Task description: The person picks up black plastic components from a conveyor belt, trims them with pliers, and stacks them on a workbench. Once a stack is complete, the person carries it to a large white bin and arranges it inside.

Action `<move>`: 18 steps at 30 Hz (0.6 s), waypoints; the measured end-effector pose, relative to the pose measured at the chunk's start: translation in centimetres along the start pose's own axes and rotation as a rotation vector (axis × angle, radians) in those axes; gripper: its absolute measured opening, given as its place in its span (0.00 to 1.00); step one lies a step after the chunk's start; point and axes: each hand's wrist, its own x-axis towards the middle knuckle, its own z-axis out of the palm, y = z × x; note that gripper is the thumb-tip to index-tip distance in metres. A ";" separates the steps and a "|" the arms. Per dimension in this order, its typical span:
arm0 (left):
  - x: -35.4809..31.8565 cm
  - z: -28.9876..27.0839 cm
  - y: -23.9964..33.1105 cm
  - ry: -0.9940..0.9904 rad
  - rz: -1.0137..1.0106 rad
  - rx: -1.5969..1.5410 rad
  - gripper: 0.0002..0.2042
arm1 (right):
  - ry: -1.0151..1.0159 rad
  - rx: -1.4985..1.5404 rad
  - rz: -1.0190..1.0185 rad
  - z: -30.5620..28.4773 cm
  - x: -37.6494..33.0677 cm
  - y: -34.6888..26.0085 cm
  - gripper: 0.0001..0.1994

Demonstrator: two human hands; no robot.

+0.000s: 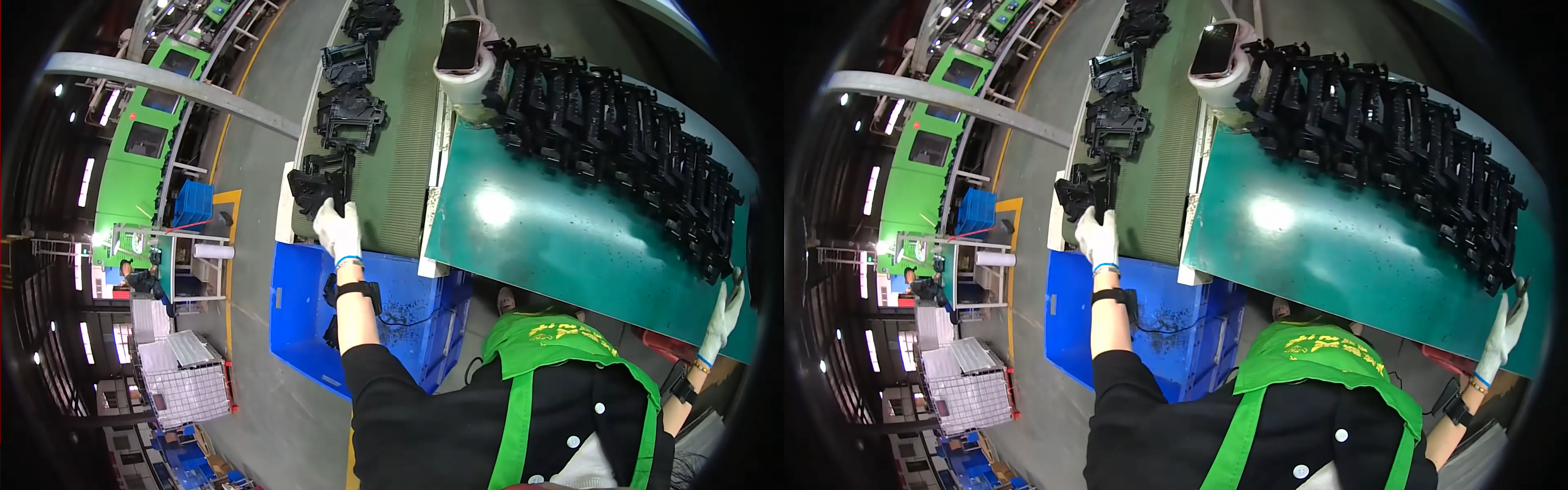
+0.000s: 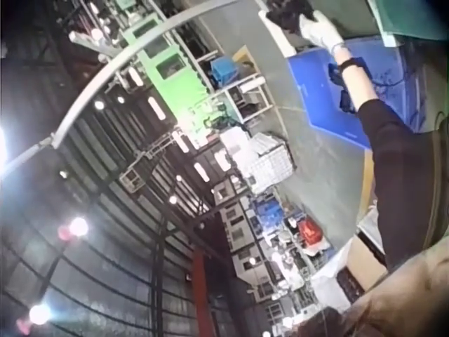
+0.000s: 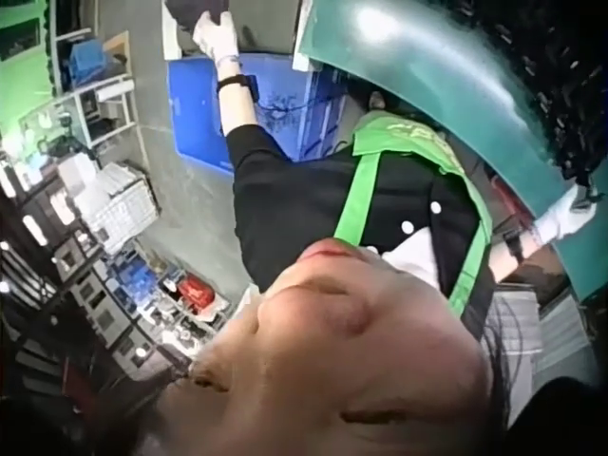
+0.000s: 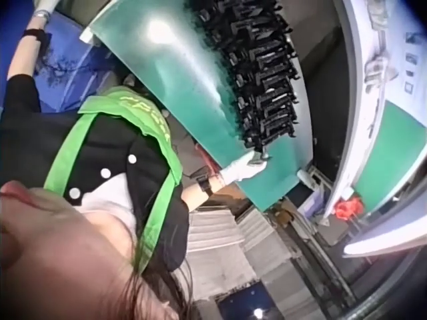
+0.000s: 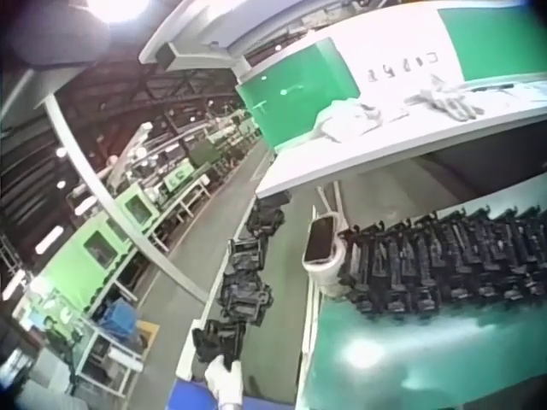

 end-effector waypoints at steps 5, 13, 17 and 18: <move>5.2 1.8 -3.5 -0.036 0.263 0.263 0.29 | 0.053 -0.075 -0.022 2.9 -0.8 -7.9 0.23; 11.5 -0.4 -1.3 -0.529 0.552 0.400 0.26 | -0.291 -0.063 -0.257 9.9 -6.8 -21.9 0.19; 14.6 -1.0 -1.7 -0.439 0.529 0.338 0.25 | -0.546 0.428 0.346 14.0 -10.7 -27.5 0.18; 15.3 0.1 -3.0 -0.448 0.474 0.321 0.26 | -0.549 0.429 0.347 15.1 -10.7 -29.3 0.18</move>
